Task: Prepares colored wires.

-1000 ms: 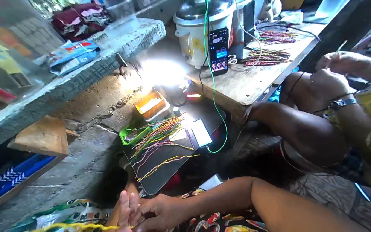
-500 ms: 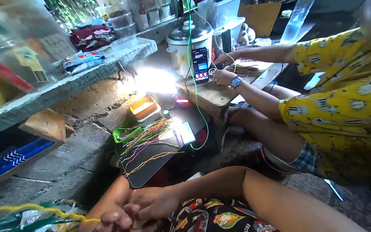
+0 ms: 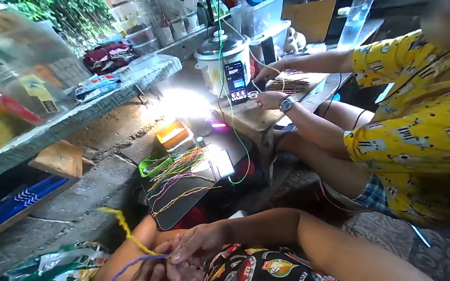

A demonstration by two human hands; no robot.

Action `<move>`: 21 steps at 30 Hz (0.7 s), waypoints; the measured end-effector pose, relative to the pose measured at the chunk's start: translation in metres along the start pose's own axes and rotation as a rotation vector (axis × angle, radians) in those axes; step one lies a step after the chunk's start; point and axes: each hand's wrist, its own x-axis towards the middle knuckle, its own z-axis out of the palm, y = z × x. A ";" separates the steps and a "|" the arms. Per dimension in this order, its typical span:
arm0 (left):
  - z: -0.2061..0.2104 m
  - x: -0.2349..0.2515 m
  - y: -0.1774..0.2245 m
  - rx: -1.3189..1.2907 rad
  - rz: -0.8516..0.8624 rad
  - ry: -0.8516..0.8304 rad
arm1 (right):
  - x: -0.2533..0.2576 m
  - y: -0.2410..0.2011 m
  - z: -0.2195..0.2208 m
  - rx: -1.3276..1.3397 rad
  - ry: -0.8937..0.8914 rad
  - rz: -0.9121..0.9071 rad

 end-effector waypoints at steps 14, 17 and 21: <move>0.015 0.004 -0.014 0.055 0.006 0.155 | -0.018 -0.010 -0.002 -0.504 0.163 0.128; 0.020 0.003 -0.013 0.092 0.006 0.241 | -0.018 -0.007 -0.005 -0.785 0.178 0.021; 0.021 0.003 -0.015 0.257 0.064 0.310 | -0.019 -0.001 -0.003 -1.329 0.291 -0.174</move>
